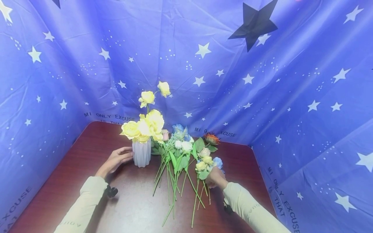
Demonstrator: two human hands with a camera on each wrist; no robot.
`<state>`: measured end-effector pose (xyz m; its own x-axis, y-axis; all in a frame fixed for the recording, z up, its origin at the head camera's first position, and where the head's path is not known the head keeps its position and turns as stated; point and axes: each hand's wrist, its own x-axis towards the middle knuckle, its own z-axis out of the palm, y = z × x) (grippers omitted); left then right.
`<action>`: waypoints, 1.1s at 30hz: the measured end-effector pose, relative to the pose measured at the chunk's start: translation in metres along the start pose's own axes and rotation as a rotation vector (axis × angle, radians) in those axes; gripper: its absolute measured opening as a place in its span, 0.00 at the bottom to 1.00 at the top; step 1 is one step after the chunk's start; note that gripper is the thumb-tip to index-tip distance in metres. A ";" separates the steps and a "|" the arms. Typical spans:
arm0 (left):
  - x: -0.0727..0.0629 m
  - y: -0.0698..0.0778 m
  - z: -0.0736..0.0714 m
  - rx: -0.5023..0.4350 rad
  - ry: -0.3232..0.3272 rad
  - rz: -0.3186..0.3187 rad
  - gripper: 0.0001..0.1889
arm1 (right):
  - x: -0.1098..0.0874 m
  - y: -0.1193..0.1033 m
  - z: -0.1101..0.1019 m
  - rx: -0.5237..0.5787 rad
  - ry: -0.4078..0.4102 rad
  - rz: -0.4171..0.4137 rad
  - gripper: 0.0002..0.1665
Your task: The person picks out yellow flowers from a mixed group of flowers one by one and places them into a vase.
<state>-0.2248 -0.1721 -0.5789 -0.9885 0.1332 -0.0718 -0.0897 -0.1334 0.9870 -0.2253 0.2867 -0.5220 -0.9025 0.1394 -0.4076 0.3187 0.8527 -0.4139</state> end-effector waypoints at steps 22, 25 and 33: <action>-0.001 0.007 0.004 0.010 0.029 -0.024 0.32 | -0.001 -0.004 -0.014 -0.047 -0.089 0.013 0.04; -0.001 0.008 0.003 -0.011 0.031 -0.027 0.31 | -0.002 -0.006 -0.017 -0.056 -0.117 -0.001 0.04; 0.001 0.009 0.001 -0.033 0.020 -0.020 0.31 | -0.005 -0.013 -0.022 0.005 -0.160 -0.055 0.06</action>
<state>-0.2262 -0.1717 -0.5699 -0.9887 0.1168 -0.0944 -0.1129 -0.1634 0.9801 -0.2310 0.2862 -0.4962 -0.8609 0.0098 -0.5087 0.2714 0.8546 -0.4428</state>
